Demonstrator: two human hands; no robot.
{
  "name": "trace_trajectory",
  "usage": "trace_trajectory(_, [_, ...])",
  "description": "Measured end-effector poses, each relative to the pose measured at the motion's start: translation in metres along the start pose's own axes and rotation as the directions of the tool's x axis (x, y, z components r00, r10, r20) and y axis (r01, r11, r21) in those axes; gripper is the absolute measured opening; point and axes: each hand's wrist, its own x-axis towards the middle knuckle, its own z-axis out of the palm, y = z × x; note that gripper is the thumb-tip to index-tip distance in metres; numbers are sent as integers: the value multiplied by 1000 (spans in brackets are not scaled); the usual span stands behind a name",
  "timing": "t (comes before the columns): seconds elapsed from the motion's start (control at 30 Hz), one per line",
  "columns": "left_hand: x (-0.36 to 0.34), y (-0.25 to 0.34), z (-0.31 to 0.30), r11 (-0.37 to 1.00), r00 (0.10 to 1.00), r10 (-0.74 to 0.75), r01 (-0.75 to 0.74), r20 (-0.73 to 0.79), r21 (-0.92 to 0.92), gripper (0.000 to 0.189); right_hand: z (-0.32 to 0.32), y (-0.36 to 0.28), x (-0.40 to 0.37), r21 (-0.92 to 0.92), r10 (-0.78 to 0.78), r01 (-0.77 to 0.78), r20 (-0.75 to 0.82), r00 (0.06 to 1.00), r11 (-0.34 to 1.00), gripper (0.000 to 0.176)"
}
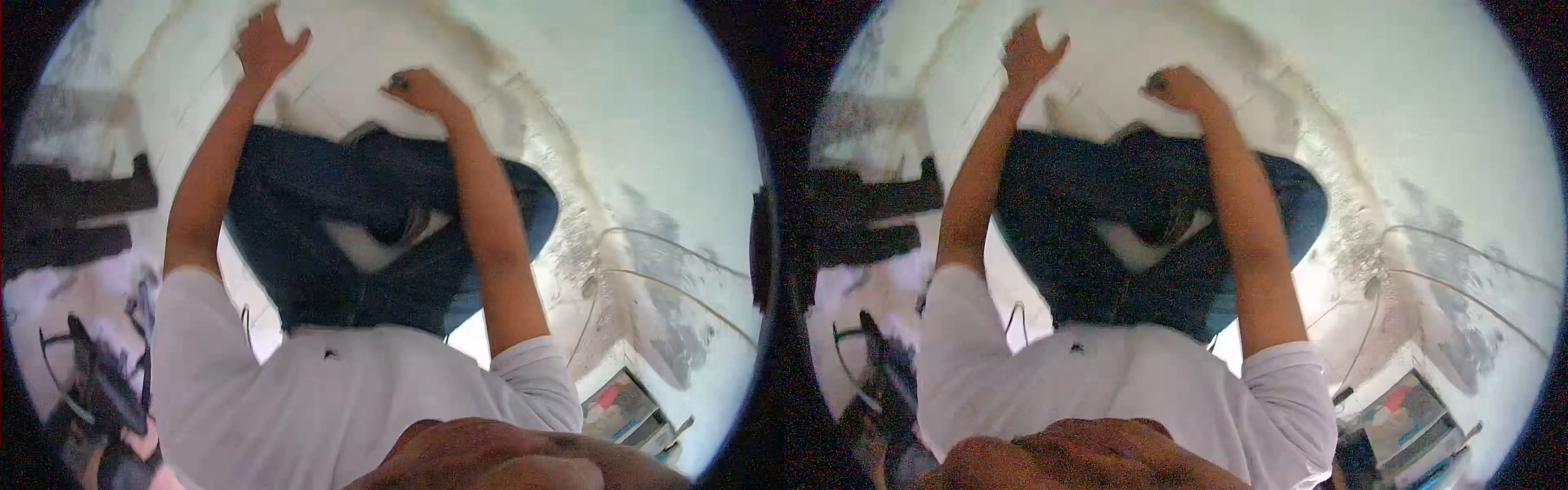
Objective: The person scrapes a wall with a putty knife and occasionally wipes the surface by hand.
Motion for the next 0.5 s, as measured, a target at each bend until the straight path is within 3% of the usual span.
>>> trace_trajectory(0.03, [-18, 15, 9, 976, 988, 120, -99, 97, -196, 66, 2, -1, -1, 31, 14, -12, -55, 998, 999, 50])
trace_trajectory(0.07, [-32, 0, 49, 963, 761, 187, -16, 621, -270, 66, 11, 10, 9, 73, -52, 57, -71, 996, 996, 50])
trace_trajectory(0.1, [-46, -3, 73, 874, 401, 480, -301, 780, -382, 69, 5, 4, 8, 39, 16, -13, -65, 998, 999, 52])
trace_trajectory(0.13, [-57, 67, -39, 867, 332, 484, -308, 810, -392, 69, -13, -16, -4, 55, 82, -75, -149, 985, 996, 51])
trace_trajectory(0.17, [-64, 62, -4, 929, 156, 334, -218, 929, -298, 76, -25, -22, -8, 137, 47, -25, -164, 985, 990, 49])
trace_trajectory(0.2, [-75, 80, 4, 966, 194, 223, -175, 955, -190, 78, -29, -23, -11, 183, -21, 80, -302, 953, 980, 47])
trace_trajectory(0.27, [-89, 101, 5, 947, 384, 316, -177, 867, -267, 80, -42, -23, -19, 236, -68, 202, -474, 878, 951, 54])
trace_trajectory(0.3, [-97, 120, 1, 934, 417, 354, -196, 837, -298, 78, -46, -16, -19, 209, -72, 191, -475, 877, 959, 54])
trace_trajectory(0.33, [-105, 139, -4, 922, 443, 386, -214, 809, -323, 77, -48, -7, -19, 336, -108, 384, -615, 781, 860, 57])
trace_trajectory(0.37, [-118, 148, -6, 864, 411, 494, -134, 766, -485, 76, -52, -3, -19, 411, -101, 573, -745, 660, 709, 60])
trace_trajectory(0.4, [-127, 155, -5, 777, 389, 595, -52, 704, -628, 75, -64, -5, -21, 394, -108, 567, -747, 657, 723, 60])
trace_trajectory(0.47, [-148, 165, 9, 778, 379, 608, -113, 697, -618, 75, -91, -9, -33, 543, 85, 538, -751, 655, 645, 65])
trace_trajectory(0.5, [-154, 171, 14, 791, 365, 605, -175, 707, -586, 75, -114, -21, -40, 507, 56, 581, -782, 621, 636, 64])
